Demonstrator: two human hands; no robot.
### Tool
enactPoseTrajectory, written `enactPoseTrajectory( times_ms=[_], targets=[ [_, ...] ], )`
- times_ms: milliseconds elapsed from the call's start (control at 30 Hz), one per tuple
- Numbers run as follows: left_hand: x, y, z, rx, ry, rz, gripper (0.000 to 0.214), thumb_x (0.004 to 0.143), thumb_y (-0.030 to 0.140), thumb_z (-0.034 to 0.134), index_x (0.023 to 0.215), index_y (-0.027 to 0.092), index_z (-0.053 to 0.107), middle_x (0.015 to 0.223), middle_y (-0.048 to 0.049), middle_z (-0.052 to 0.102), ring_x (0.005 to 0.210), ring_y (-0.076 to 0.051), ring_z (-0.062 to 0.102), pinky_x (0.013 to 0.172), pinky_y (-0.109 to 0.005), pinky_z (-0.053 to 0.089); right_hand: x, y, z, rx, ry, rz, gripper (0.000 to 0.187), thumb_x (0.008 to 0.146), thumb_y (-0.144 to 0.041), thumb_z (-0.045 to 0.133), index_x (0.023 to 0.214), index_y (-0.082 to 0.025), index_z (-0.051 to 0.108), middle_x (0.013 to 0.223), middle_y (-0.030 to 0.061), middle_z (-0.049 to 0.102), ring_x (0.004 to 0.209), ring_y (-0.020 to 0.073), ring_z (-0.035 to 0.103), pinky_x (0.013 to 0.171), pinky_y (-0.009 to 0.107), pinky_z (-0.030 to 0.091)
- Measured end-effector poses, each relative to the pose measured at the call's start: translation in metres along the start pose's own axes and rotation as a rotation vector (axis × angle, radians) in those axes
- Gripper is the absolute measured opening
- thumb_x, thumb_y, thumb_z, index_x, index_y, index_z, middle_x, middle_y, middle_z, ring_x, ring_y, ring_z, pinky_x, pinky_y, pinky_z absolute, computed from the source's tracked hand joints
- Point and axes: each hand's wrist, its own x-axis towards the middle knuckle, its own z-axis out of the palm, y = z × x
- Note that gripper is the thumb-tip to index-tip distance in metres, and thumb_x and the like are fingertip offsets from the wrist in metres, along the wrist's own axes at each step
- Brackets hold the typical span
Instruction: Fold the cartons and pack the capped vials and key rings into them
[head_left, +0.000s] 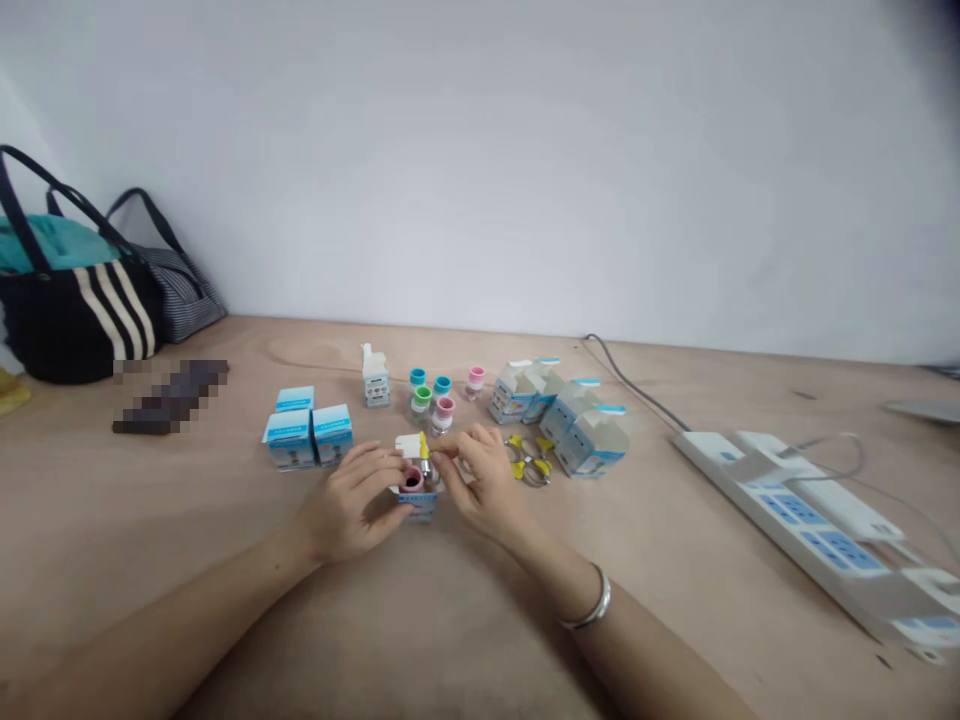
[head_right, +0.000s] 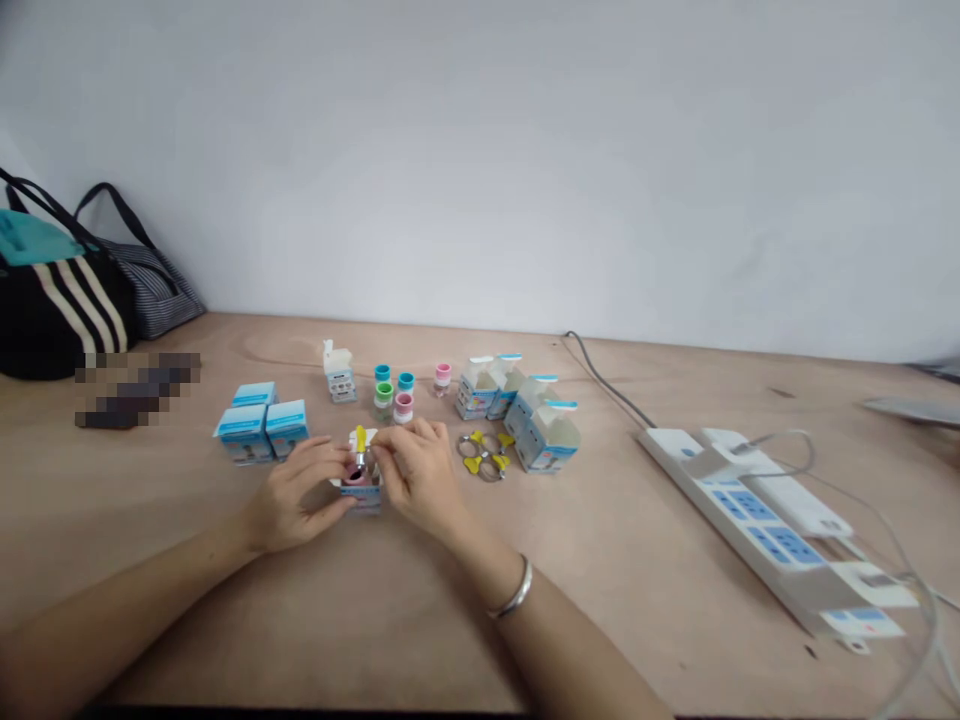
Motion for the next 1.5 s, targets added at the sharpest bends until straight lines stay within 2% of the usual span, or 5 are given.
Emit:
enactPoseTrajectory(
  times_ms=[567,833,1267,1400,1500],
  targets=[
    [0.004,0.004,-0.002,-0.018,0.023,0.018,0.024,0.079,0.021,0.063,0.102,0.021,0.056,0.114,-0.0091,0.066,0.110,-0.021,0.060,0.098,-0.040,0.048,0.004,0.009,-0.007,-0.019,-0.144,-0.052,0.015,0.089,-0.022,0.052,0.086,-0.021,0.066,0.078,0.0014,0.069,0.079,0.0155,0.058,0.075,0.030,0.031],
    [0.004,0.002,-0.002,-0.028,-0.033,-0.003,0.028,0.081,0.022,0.061,0.109,0.021,0.055,0.116,-0.0092,0.065,0.112,-0.022,0.058,0.099,-0.041,0.047,0.004,0.001,-0.008,0.137,-0.254,0.002,0.033,0.086,-0.031,0.057,0.118,-0.021,0.054,0.111,0.0081,0.064,0.104,0.0213,0.056,0.087,0.036,0.039],
    [0.000,0.004,0.000,-0.028,-0.003,-0.038,0.031,0.079,0.021,0.062,0.109,0.020,0.052,0.120,-0.0104,0.059,0.113,-0.021,0.057,0.096,-0.037,0.048,-0.001,0.006,-0.005,0.357,-0.133,0.023,0.017,0.085,-0.034,0.060,0.092,-0.020,0.063,0.096,0.0070,0.065,0.094,0.0193,0.059,0.084,0.032,0.045],
    [-0.004,0.004,0.002,-0.015,0.127,-0.139,0.044,0.073,0.026,0.069,0.110,0.020,0.046,0.123,-0.0128,0.053,0.115,-0.025,0.055,0.093,-0.041,0.050,-0.004,0.013,-0.002,0.399,0.026,0.207,0.022,0.092,-0.037,0.048,0.095,-0.019,0.061,0.091,0.0054,0.065,0.085,0.0176,0.060,0.078,0.031,0.046],
    [-0.005,0.004,0.002,-0.031,0.196,-0.218,0.049,0.069,0.030,0.073,0.108,0.020,0.044,0.114,-0.0112,0.056,0.108,-0.025,0.058,0.089,-0.042,0.051,-0.007,0.018,0.001,0.449,0.010,0.342,0.023,0.086,-0.038,0.056,0.097,-0.018,0.061,0.087,0.0043,0.065,0.079,0.0168,0.059,0.073,0.030,0.047]
  ],
)
